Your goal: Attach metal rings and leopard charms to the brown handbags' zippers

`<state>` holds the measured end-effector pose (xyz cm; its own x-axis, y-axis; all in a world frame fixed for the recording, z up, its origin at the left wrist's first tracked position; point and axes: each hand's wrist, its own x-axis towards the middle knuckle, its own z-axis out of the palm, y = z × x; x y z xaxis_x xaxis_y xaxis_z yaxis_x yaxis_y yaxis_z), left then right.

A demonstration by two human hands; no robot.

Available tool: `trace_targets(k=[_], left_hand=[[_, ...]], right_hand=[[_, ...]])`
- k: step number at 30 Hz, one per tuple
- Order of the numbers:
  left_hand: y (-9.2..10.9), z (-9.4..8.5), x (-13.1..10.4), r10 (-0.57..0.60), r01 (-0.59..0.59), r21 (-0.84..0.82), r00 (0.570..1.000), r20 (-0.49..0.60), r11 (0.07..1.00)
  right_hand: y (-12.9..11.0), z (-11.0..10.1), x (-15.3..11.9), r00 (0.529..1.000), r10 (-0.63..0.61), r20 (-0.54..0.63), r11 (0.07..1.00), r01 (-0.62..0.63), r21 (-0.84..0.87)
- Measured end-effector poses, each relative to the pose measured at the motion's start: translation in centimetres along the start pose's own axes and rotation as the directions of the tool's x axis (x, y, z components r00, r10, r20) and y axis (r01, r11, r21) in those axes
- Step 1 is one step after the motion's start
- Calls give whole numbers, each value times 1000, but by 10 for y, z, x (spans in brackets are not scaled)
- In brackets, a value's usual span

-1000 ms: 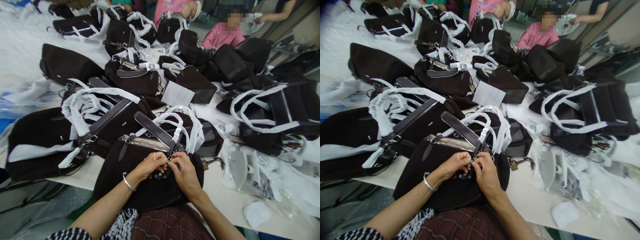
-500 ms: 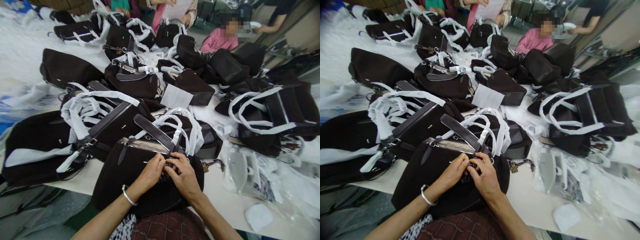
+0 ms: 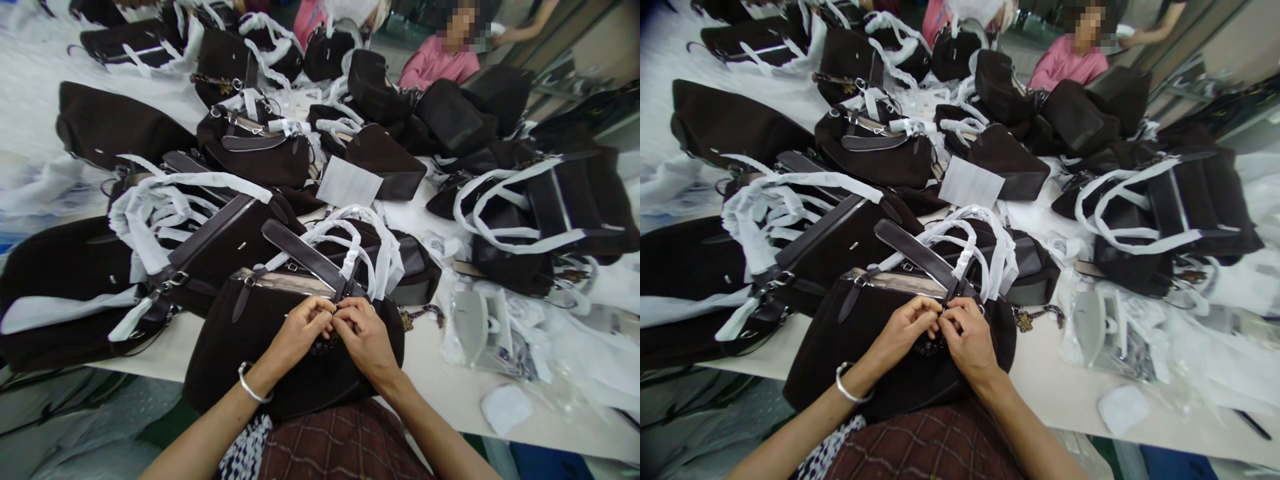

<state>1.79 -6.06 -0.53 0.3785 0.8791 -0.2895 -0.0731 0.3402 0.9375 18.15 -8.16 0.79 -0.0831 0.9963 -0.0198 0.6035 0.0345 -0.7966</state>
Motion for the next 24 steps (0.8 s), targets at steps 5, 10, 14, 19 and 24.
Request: trace_targets(k=[5, 10, 14, 19, 24], left_hand=[[-2, 4, 6, 75, -72, 84, 997, -28, 994], [0, 3, 9, 76, -79, 142, 997, 23, 987], [2, 3, 9, 141, -148, 238, 989, 45, 960], [-5, -3, 10, 4, -3, -12, 1000, 10, 1000], [-11, -4, 13, -66, 68, 4, 989, -135, 998]], right_hand=[[1, -2, 0, 1000, 27, -5, 997, -26, 71], [1, -2, 0, 999, 44, -11, 994, -43, 98], [-1, -2, 3, 999, 35, -1, 995, -35, 89], [-5, -10, -1, 989, 145, -34, 984, -141, 112], [-7, -22, -6, 928, 373, 0, 920, -370, 129]])
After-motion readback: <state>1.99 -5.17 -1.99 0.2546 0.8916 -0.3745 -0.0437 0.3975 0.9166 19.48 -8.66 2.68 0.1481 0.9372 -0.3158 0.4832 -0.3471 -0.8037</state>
